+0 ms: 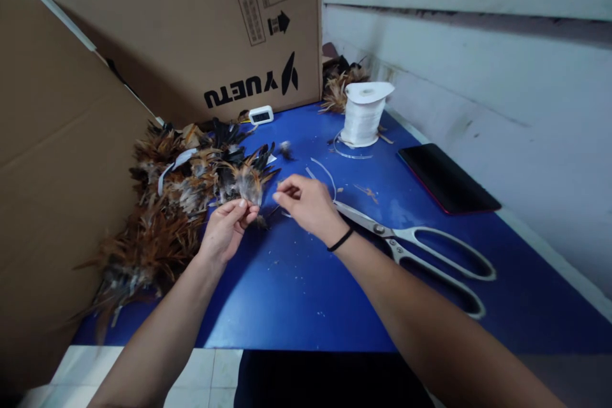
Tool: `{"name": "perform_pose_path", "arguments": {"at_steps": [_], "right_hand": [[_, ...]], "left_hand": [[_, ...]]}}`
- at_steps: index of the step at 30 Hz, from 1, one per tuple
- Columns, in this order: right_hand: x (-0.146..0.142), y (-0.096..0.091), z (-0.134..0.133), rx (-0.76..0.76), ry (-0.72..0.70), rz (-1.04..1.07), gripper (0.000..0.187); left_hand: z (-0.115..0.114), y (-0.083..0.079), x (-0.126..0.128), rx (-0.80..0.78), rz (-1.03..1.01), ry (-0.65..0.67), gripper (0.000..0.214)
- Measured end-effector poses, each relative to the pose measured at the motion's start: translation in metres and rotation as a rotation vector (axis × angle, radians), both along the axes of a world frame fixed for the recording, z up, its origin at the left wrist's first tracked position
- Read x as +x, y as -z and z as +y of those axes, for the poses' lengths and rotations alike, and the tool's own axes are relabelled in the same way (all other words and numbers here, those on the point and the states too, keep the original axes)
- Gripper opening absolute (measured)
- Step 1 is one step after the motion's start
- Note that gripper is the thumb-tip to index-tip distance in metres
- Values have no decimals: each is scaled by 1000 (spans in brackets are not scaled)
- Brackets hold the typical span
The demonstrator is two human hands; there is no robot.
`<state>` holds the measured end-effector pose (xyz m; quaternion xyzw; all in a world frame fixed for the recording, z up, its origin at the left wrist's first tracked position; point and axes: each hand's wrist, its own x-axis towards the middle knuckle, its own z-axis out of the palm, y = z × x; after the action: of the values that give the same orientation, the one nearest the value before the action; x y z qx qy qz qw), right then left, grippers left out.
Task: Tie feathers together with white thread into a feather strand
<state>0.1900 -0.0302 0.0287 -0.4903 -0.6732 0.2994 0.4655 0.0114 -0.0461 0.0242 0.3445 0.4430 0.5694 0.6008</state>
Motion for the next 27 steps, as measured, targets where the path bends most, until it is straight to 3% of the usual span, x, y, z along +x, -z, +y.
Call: {"name": "perform_pose_path", "arguments": {"at_steps": [3,9,17,27], "right_hand": [[-18,8,-4,-171,-169,202,21],[-22,9,-8,-99,-131,258,15],[-9,-11,-6,-53,-42,264,4],[-5,-12,-7,-9,-147,332,9]], "left_hand": [[-3,1,4,37,31,35,23],[-8,1,6,24,90,149,20],[-8,-4,2,-104,3,253,23],[-8,-4,1,-198,-45,346,25]]}}
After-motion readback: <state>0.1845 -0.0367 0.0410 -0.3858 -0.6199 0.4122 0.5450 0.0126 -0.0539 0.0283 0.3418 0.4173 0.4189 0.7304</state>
